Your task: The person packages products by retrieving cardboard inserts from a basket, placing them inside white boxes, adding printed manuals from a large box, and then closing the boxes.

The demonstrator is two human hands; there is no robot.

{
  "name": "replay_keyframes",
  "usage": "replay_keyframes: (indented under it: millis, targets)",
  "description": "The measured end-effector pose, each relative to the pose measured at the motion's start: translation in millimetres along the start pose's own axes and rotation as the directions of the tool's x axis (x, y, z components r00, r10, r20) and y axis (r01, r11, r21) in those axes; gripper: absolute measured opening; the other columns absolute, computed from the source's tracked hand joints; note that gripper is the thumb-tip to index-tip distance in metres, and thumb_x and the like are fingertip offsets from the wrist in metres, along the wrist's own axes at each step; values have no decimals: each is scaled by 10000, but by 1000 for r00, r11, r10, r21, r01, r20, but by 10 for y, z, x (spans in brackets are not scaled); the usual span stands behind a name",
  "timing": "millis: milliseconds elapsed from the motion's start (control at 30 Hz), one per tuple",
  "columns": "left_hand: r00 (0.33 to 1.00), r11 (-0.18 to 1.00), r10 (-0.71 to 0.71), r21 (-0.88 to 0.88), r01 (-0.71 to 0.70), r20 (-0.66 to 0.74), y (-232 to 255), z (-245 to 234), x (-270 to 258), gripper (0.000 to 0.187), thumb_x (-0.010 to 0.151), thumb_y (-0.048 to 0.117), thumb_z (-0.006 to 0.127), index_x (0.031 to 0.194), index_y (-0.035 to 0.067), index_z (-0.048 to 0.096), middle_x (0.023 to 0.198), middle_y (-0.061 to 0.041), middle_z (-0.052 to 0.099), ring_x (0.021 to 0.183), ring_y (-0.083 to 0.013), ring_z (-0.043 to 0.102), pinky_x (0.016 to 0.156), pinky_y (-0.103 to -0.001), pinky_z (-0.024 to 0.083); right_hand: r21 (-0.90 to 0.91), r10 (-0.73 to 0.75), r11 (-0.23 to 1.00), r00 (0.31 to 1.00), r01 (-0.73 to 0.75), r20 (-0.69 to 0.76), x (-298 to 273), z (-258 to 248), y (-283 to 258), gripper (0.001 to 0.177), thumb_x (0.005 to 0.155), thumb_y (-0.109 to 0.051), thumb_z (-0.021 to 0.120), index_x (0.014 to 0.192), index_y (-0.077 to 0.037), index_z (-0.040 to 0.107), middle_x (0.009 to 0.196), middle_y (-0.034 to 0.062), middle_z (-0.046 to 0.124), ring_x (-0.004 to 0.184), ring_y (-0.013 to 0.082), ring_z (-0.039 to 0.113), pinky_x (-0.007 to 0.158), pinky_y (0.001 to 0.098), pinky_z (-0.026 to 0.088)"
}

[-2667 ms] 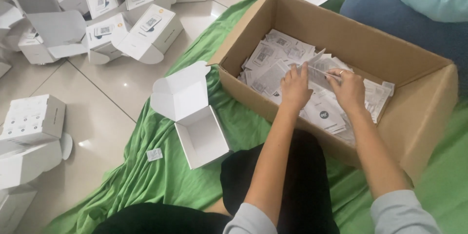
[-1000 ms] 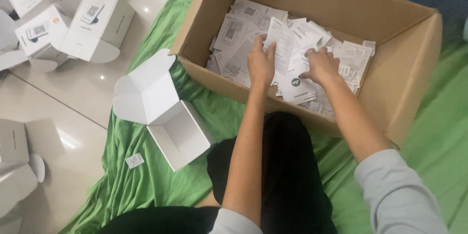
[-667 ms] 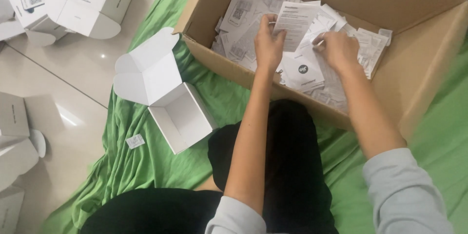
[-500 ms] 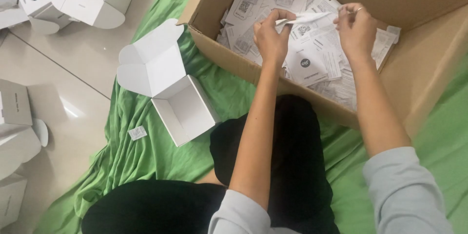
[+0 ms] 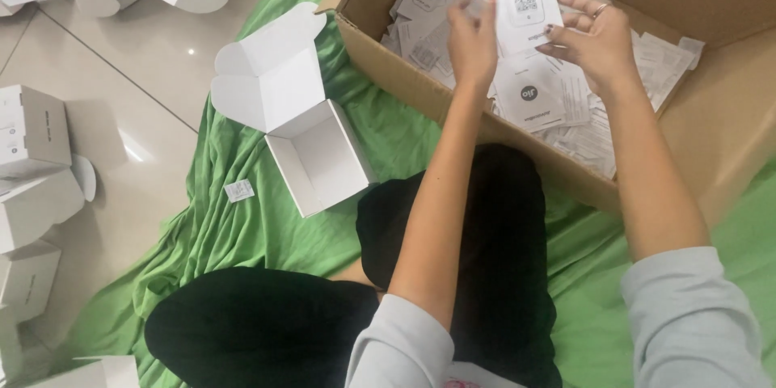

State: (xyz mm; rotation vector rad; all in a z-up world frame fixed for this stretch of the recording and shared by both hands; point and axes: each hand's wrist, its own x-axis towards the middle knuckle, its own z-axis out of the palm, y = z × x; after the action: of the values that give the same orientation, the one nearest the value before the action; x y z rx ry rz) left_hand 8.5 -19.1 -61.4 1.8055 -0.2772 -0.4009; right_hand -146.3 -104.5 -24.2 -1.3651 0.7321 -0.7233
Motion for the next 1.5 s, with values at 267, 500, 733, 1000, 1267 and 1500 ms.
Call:
replay_keyframes:
  millis: [267,500,733,1000,1267,1500]
  targets:
    - [941,936,307,135,-326,144,-213,109,33,391,911,197,735,1265,81,618,1040,-196,801,959,-365,770,822,-433,573,-424,57,904,998,-47,11,-40,24,168,272,1091,-91,613,1302,54,704,1125,148,766,948,253,787,791,311,620]
    - [915,911,353,151,-383,194,-84,57,-52,545,927,131,650,1431,83,447,1044,-233,753,995,-424,720,834,-485,556,-944,431,306,902,-120,25,-73,1,583,966,665,-361,966,1438,-28,491,1352,259,490,1190,418,564,963,488,493]
    - [887,888,408,135,-440,216,-57,14,-89,454,946,143,645,1372,79,500,1076,-230,758,1026,-421,725,878,-493,549,-968,324,249,939,29,111,-27,98,697,1051,635,-329,993,1433,88,451,1316,286,520,1149,425,583,917,482,524]
    - [924,928,338,101,-359,180,212,-94,-201,403,972,144,591,1350,45,495,1075,-229,755,1019,-423,717,851,-494,545,-789,31,612,995,58,97,-29,-289,163,379,792,-53,857,1158,-68,761,1038,118,769,900,203,722,838,354,552]
    - [939,937,255,180,-298,229,248,-141,-267,383,981,141,590,1345,50,510,1116,-220,754,1046,-399,725,876,-482,545,-843,-83,533,988,-67,-131,58,-599,584,326,931,-67,765,1240,-166,796,1109,92,785,974,220,728,850,417,557]
    - [947,949,208,185,-257,246,235,-117,-228,421,961,123,600,1362,45,499,1084,-247,741,1033,-424,711,883,-492,536,-929,208,323,971,-182,-118,102,-173,648,1233,635,-406,1002,1548,79,330,1444,340,436,1278,470,485,997,526,461]
